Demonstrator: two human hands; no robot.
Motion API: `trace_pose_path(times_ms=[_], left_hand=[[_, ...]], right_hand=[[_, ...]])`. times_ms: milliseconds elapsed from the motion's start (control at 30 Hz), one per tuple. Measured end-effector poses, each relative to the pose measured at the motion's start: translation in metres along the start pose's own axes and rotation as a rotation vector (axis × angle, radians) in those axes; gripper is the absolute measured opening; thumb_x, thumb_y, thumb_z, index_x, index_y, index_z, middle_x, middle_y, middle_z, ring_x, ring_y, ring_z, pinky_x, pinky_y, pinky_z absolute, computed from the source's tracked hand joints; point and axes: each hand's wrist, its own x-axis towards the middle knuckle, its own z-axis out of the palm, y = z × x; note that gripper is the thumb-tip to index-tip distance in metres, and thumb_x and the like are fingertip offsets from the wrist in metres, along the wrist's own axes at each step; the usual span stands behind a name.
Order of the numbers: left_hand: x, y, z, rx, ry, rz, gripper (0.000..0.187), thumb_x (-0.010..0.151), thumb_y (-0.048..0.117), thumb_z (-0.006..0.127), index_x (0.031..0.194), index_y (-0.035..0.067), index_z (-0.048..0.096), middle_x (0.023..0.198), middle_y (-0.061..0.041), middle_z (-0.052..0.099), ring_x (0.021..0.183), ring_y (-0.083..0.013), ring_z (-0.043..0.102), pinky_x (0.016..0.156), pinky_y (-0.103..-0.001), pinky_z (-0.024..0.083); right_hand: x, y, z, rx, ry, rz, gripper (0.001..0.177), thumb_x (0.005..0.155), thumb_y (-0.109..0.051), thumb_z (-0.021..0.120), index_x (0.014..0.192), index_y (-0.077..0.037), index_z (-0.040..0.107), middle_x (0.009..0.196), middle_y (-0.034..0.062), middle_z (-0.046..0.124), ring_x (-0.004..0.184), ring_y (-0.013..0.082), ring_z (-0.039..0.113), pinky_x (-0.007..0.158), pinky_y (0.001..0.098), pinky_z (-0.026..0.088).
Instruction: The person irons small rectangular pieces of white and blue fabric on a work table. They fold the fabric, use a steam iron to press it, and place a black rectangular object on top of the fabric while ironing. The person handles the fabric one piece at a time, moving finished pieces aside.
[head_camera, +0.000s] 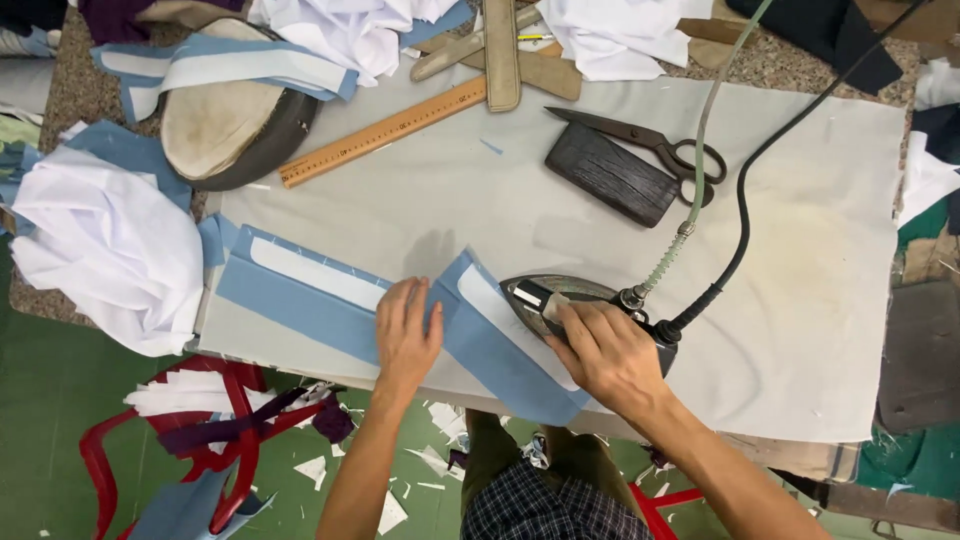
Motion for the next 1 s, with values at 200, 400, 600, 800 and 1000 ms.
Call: trace_pose_path(times_ms=[200, 400, 600, 800, 1000], left_hand=[[0.023, 0.019, 0.026, 0.069, -0.325, 0.188, 0.035, 0.103, 0.015, 0.059, 0.138, 0.011, 0.06, 0.1, -0.008, 0.055, 0.09, -0.0274, 0.056, 0.074, -0.039, 0.05], [0.023, 0.015, 0.058, 0.191, -0.402, 0.305, 0.067, 0.083, -0.01, 0.056, 0.144, 0.017, 0.056, 0.086, -0.007, 0.046, 0.077, -0.0259, 0.045, 0.067, -0.036, 0.043], [0.019, 0.01, 0.035, 0.121, -0.455, 0.303, 0.038, 0.106, 0.03, 0.055, 0.138, 0.011, 0.061, 0.111, -0.015, 0.057, 0.099, -0.0303, 0.053, 0.088, -0.042, 0.048], [-0.001, 0.002, 0.048, 0.067, -0.361, 0.273, 0.04, 0.104, 0.039, 0.054, 0.134, 0.016, 0.066, 0.112, -0.018, 0.057, 0.11, -0.0327, 0.055, 0.097, -0.046, 0.047], [-0.007, 0.001, 0.051, 0.066, -0.319, 0.241, 0.039, 0.105, 0.04, 0.052, 0.135, 0.018, 0.065, 0.113, -0.015, 0.057, 0.112, -0.0305, 0.054, 0.101, -0.045, 0.046]], right_hand=[[-0.045, 0.008, -0.039, -0.139, -0.184, -0.036, 0.056, 0.094, -0.037, 0.07, 0.135, -0.002, 0.057, 0.14, 0.0177, 0.06, 0.131, 0.0345, 0.057, 0.115, 0.0508, 0.043], [-0.068, 0.02, -0.033, -0.142, -0.297, -0.134, 0.058, 0.1, -0.025, 0.057, 0.149, 0.003, 0.04, 0.154, 0.0232, 0.043, 0.141, 0.0381, 0.045, 0.119, 0.0512, 0.038], [-0.043, 0.019, -0.056, -0.109, -0.516, -0.087, 0.06, 0.087, 0.005, 0.05, 0.147, 0.0, 0.044, 0.153, 0.0196, 0.047, 0.139, 0.0332, 0.048, 0.113, 0.0409, 0.042], [0.039, 0.011, -0.004, 0.103, -0.797, 0.302, 0.059, 0.095, -0.051, 0.056, 0.141, -0.014, 0.053, 0.107, 0.0105, 0.072, 0.102, 0.0259, 0.071, 0.083, 0.0394, 0.061], [0.054, 0.002, 0.008, 0.005, -0.843, 0.39, 0.054, 0.1, -0.054, 0.047, 0.129, -0.009, 0.056, 0.087, 0.0119, 0.072, 0.075, 0.0275, 0.077, 0.065, 0.0397, 0.062]])
